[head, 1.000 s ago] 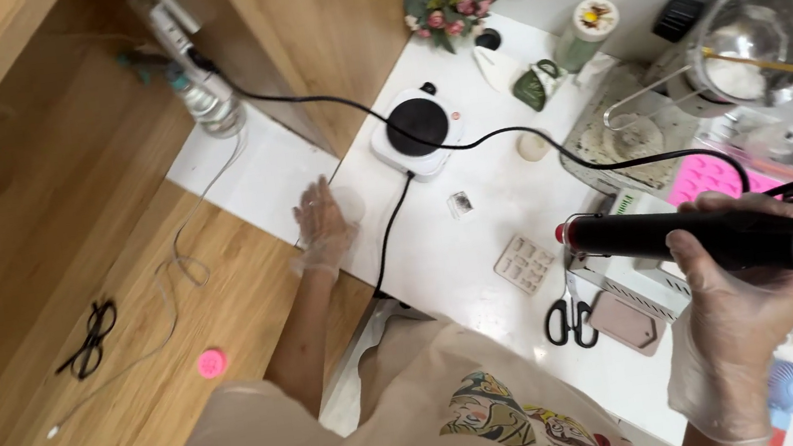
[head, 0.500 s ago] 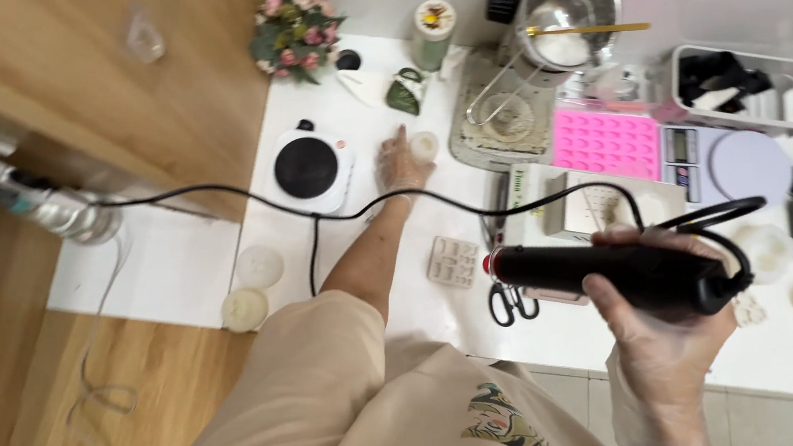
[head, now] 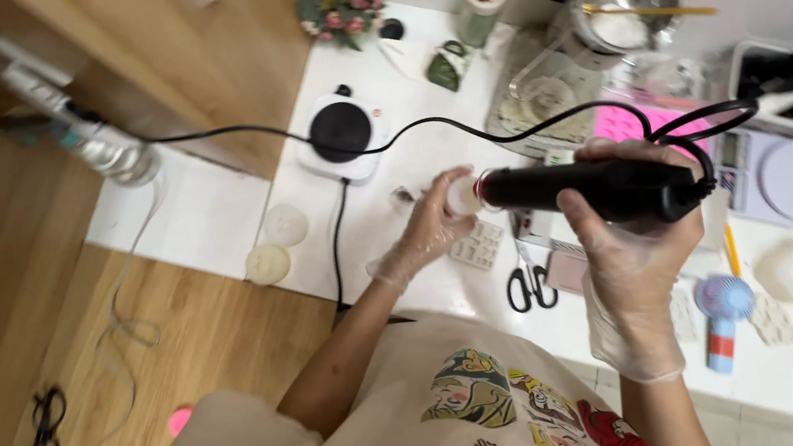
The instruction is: The recorder is removing wax items from molds and using a heat gun to smooth the surfaces and edges.
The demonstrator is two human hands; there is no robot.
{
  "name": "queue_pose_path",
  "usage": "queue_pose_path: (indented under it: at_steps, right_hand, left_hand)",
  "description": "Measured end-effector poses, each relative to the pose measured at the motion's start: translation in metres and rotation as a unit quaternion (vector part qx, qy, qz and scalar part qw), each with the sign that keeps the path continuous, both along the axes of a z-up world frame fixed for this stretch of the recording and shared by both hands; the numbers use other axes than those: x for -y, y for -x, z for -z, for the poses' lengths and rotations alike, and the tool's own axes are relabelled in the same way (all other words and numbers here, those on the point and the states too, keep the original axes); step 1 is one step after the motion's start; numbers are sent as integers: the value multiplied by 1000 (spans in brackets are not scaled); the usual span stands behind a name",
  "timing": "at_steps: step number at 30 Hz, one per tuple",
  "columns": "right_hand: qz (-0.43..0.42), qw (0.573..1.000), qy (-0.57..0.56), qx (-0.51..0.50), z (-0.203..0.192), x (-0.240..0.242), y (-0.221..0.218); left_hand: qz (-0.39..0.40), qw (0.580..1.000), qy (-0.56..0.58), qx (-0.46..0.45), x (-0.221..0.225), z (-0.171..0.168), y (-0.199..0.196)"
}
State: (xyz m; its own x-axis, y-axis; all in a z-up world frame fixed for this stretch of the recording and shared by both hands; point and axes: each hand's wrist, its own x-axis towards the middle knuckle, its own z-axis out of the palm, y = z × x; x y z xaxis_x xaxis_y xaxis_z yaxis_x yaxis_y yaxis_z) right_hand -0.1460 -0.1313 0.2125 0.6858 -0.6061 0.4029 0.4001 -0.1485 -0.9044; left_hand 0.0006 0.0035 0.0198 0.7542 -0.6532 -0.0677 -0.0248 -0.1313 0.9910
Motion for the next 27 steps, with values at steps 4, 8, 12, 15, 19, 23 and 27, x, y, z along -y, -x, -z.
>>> queue_pose_path:
  at_steps: [4, 8, 12, 15, 19, 23, 27]
  right_hand:
    - [-56, 996, 48, -45, -2, -1, -11]
    - [-73, 997, 8, -19, 4, 1, -8]
    - [-82, 995, -13, -54, -3, 0, -5]
    - [-48, 997, -37, -43, -4, 3, -1]
    - [-59, 997, -12, -46, -22, -5, -2]
    - [-26, 998, -27, -54, -22, -1, 0]
    - [-37, 997, -13, -73, -29, -4, 0]
  left_hand:
    - [-2, 1000, 15, 5, -25, -30, 16]
    - [-6, 1000, 10, 11, -20, -19, 32]
    - [-6, 999, 16, 37, -22, -35, 26]
    - [-6, 999, 8, 46, -21, -30, 26]
    - [8, 996, 9, 89, -17, -38, 23]
    - [28, 997, 0, 68, -13, -31, 21]
    - [44, 998, 15, 45, -13, -32, 21]
